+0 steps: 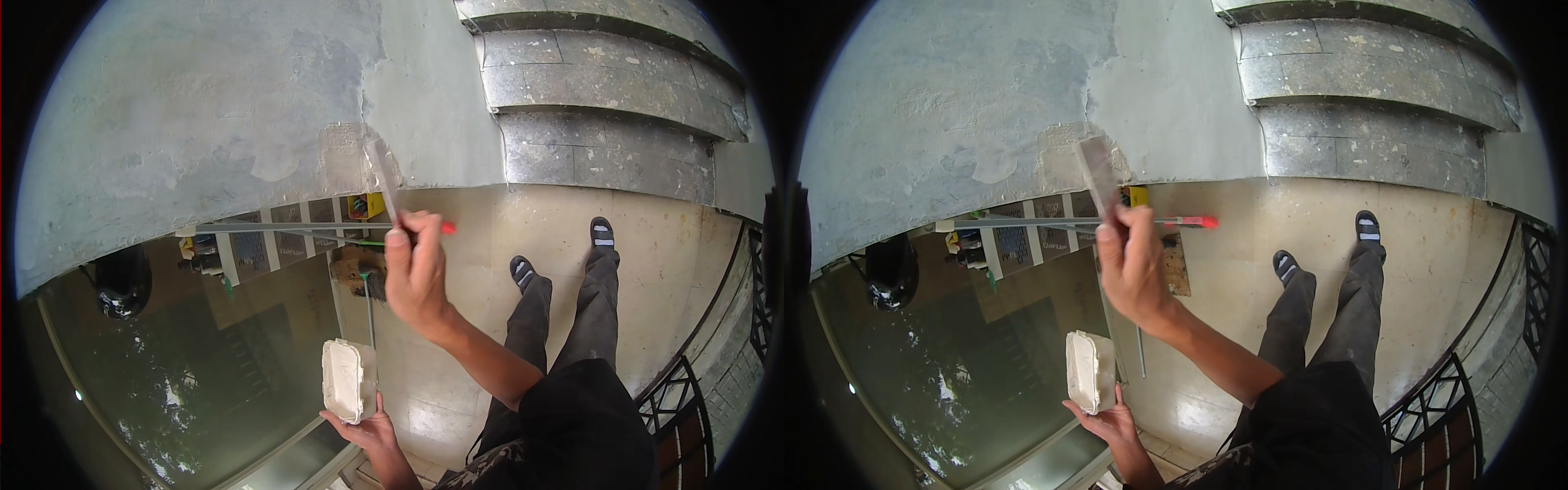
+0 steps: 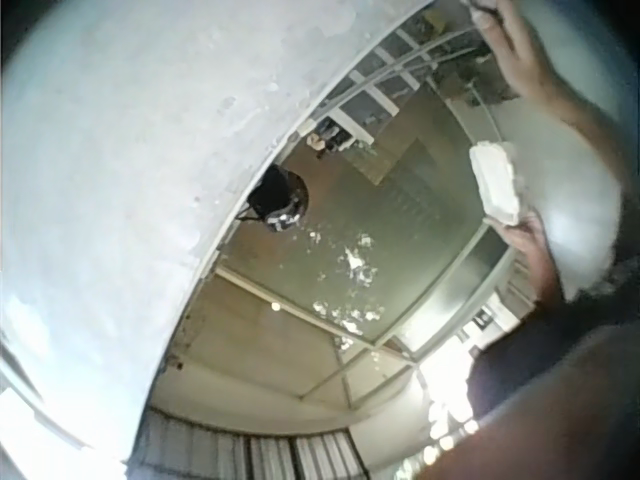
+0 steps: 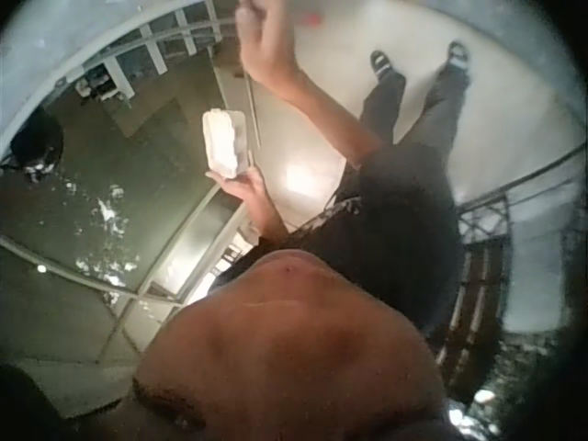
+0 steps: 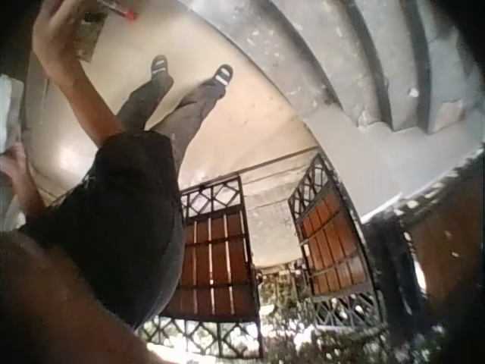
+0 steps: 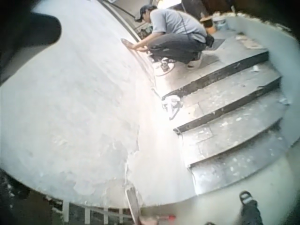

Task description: The person applies wall filler to a damaged area of an outdoor wall using a putty knife.

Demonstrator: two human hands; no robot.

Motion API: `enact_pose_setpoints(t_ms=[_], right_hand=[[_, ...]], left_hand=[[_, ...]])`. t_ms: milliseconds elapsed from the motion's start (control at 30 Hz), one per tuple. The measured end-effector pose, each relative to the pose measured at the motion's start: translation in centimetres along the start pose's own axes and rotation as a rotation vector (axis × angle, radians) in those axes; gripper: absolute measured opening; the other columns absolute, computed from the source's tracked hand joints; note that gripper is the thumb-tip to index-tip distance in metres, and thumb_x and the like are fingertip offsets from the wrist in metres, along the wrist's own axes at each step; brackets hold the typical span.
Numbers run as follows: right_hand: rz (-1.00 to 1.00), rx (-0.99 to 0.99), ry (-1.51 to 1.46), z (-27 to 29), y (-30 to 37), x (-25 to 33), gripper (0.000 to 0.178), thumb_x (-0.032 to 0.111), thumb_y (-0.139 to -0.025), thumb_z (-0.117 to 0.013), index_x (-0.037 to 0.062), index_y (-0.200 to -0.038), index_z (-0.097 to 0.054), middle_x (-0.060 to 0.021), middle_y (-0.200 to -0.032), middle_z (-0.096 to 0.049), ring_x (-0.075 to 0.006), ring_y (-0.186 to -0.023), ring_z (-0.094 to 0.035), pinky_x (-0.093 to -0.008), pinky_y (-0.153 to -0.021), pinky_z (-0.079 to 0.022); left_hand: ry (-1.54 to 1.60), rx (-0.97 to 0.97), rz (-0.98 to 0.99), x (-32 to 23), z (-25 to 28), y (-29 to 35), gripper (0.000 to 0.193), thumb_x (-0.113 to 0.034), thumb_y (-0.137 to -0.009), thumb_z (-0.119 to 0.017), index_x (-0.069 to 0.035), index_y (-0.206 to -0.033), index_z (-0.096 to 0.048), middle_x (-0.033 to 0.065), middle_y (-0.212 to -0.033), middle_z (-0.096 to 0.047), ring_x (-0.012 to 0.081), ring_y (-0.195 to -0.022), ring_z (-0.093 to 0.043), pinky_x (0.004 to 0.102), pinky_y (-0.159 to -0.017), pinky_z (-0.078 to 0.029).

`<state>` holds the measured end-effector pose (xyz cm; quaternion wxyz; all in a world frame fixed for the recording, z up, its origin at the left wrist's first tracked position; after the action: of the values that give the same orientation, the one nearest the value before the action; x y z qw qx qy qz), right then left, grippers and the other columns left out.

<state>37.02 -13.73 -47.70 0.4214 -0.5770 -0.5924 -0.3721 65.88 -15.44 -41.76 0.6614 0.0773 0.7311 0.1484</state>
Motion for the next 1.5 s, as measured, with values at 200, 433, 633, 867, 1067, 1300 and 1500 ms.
enact_pose_setpoints(t_ms=[200, 433, 633, 867, 1067, 1300, 1500], right_hand=[[-0.258, -0.007, 0.047, 0.9, -0.3, -4.0, 0.024, 0.021, -0.101, -0.047, -0.0025, -0.102, -0.044, -0.0148, -0.078, -0.055, -0.0246, -0.070, -0.056, -0.0388, -0.065, -0.045], [0.011, 0.085, 0.111, -0.9, 0.3, -0.5, 0.024, 0.021, -0.100, -0.047, -0.0030, -0.102, -0.043, -0.0220, -0.083, -0.053, -0.0337, -0.071, -0.053, -0.0413, -0.067, -0.044], [-0.105, 0.004, -0.140, 1.2, 0.7, -2.4, 0.025, 0.023, -0.102, -0.045, -0.0010, -0.100, -0.042, -0.0137, -0.080, -0.049, -0.0218, -0.069, -0.051, -0.0353, -0.063, -0.042], [-0.391, -0.121, -0.728, 2.6, 0.0, -9.1, 0.028, 0.033, -0.106, -0.029, 0.0094, -0.092, -0.033, -0.0040, -0.079, -0.045, -0.0093, -0.064, -0.039, -0.0234, -0.059, -0.036], [-0.396, -0.047, -0.717, 1.4, 0.7, -9.2, 0.027, 0.034, -0.106, -0.029, 0.0099, -0.093, -0.032, -0.0060, -0.082, -0.045, -0.0129, -0.067, -0.040, -0.0272, -0.064, -0.038], [-0.314, -0.012, -0.629, 0.7, 0.8, -8.1, 0.025, 0.030, -0.106, -0.030, 0.0086, -0.092, -0.032, -0.0056, -0.081, -0.044, -0.0112, -0.067, -0.038, -0.0258, -0.064, -0.037], [-0.176, 0.017, -0.017, 0.3, 0.3, -4.3, 0.024, 0.025, -0.102, -0.044, 0.0036, -0.090, -0.042, -0.0019, -0.071, -0.045, -0.0090, -0.064, -0.039, -0.0265, -0.059, -0.038]], left_hand=[[0.000, -0.026, 0.007, -0.2, -0.9, 1.0, 0.064, -0.059, -0.092, -0.049, -0.013, -0.137, -0.044, 0.0053, -0.131, -0.055, 0.0258, -0.108, -0.062, 0.0447, -0.074, -0.061], [-0.011, 0.042, -0.006, -1.0, -0.4, 1.1, 0.065, -0.060, -0.092, -0.049, -0.014, -0.138, -0.042, 0.0035, -0.135, -0.051, 0.0241, -0.115, -0.056, 0.0463, -0.083, -0.056], [-0.044, 0.053, -0.014, -1.0, -0.5, 1.0, 0.068, -0.061, -0.090, -0.051, -0.015, -0.139, -0.040, 0.0023, -0.137, -0.049, 0.0232, -0.118, -0.054, 0.0466, -0.087, -0.054], [0.006, 0.089, 0.025, -0.7, -0.3, 0.8, 0.067, -0.062, -0.092, -0.046, -0.016, -0.140, -0.039, 0.0055, -0.136, -0.051, 0.0272, -0.114, -0.059, 0.0479, -0.077, -0.060], [-0.017, 0.068, 0.020, -1.1, 0.1, 0.7, 0.068, -0.060, -0.091, -0.051, -0.016, -0.140, -0.038, 0.0027, -0.140, -0.046, 0.0241, -0.120, -0.052, 0.0479, -0.089, -0.053], [0.022, -0.010, -0.007, -1.2, -0.9, 0.9, 0.069, -0.062, -0.091, -0.047, -0.015, -0.141, -0.038, 0.0072, -0.136, -0.052, 0.0280, -0.111, -0.061, 0.0469, -0.074, -0.061], [0.025, 0.045, -0.009, -1.5, 0.2, 0.3, 0.068, -0.061, -0.092, -0.047, -0.015, -0.141, -0.038, 0.0074, -0.136, -0.052, 0.0278, -0.113, -0.060, 0.0477, -0.075, -0.060]])
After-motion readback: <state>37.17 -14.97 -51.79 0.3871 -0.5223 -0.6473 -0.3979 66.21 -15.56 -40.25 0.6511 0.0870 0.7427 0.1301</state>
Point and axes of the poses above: each hand's wrist, its own y-axis away from the middle knuckle, its own z-axis out of the back of the hand, x = y × z, the point moved 3 cm from there along -y, towards the middle knuckle
